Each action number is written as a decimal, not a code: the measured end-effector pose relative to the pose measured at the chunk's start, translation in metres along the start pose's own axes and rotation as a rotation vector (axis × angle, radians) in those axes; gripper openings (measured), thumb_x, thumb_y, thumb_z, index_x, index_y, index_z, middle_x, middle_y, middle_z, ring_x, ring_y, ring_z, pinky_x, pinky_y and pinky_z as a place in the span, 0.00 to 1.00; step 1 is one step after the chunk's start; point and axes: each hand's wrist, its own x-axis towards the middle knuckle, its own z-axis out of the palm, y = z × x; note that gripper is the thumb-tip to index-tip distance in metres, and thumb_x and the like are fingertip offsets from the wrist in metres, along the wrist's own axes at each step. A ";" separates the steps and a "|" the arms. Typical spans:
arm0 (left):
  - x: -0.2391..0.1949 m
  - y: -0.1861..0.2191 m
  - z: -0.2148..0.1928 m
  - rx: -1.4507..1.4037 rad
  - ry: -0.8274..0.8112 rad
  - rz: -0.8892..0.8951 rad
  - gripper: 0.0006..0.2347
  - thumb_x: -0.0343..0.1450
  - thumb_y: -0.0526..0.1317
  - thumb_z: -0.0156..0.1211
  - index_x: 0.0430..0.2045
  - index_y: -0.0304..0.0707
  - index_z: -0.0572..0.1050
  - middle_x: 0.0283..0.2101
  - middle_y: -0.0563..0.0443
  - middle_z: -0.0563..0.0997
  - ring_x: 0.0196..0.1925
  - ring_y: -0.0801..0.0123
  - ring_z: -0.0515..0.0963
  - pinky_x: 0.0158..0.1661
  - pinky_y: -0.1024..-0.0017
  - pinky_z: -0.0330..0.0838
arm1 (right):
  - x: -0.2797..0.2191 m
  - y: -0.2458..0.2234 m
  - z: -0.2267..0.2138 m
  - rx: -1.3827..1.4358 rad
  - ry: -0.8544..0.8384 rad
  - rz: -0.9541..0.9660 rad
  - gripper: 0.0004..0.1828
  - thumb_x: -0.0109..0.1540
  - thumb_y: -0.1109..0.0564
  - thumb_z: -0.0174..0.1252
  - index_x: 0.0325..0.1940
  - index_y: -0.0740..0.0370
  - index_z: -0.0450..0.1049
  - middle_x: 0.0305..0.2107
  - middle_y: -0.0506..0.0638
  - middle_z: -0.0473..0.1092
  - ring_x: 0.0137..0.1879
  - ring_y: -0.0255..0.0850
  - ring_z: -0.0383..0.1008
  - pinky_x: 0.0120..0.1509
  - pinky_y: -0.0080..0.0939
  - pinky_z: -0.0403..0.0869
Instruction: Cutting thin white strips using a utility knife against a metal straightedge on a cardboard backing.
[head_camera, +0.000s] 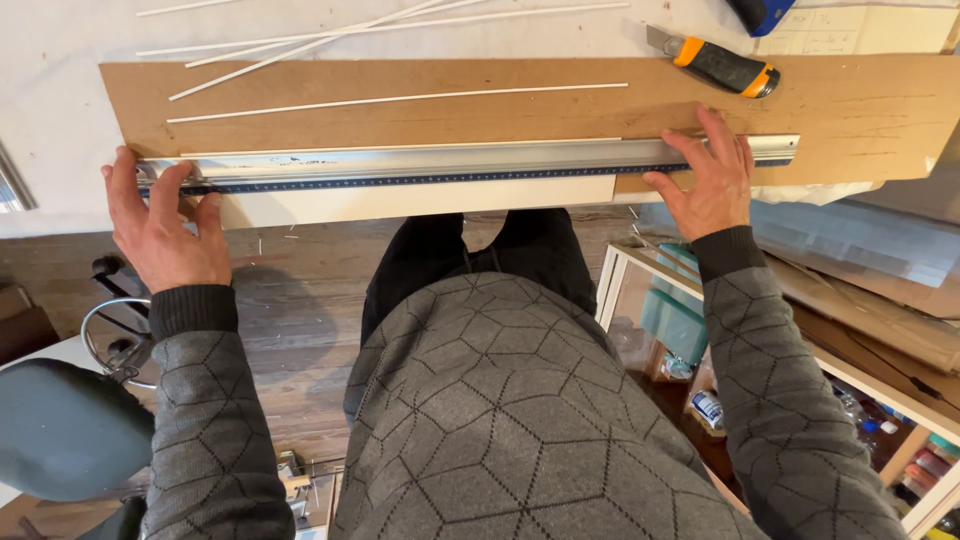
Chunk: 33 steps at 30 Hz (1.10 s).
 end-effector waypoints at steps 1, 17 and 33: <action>0.000 0.000 0.000 0.000 0.002 -0.001 0.17 0.73 0.29 0.70 0.55 0.40 0.75 0.78 0.39 0.60 0.81 0.41 0.54 0.75 0.47 0.56 | 0.000 0.000 0.000 0.000 0.001 -0.002 0.30 0.59 0.49 0.74 0.64 0.54 0.76 0.75 0.58 0.58 0.81 0.56 0.55 0.81 0.66 0.53; 0.000 0.001 0.001 0.022 0.012 0.011 0.17 0.73 0.28 0.70 0.55 0.40 0.75 0.77 0.38 0.61 0.82 0.40 0.56 0.74 0.47 0.57 | 0.000 0.002 0.002 -0.022 0.007 -0.010 0.30 0.59 0.50 0.75 0.64 0.56 0.77 0.76 0.59 0.58 0.82 0.57 0.54 0.81 0.66 0.53; 0.000 0.039 0.003 0.198 -0.044 0.160 0.16 0.72 0.37 0.71 0.55 0.41 0.79 0.77 0.39 0.61 0.80 0.42 0.55 0.73 0.45 0.54 | 0.001 -0.007 -0.006 -0.041 -0.006 -0.023 0.30 0.60 0.49 0.74 0.64 0.56 0.76 0.76 0.59 0.57 0.82 0.57 0.55 0.81 0.65 0.53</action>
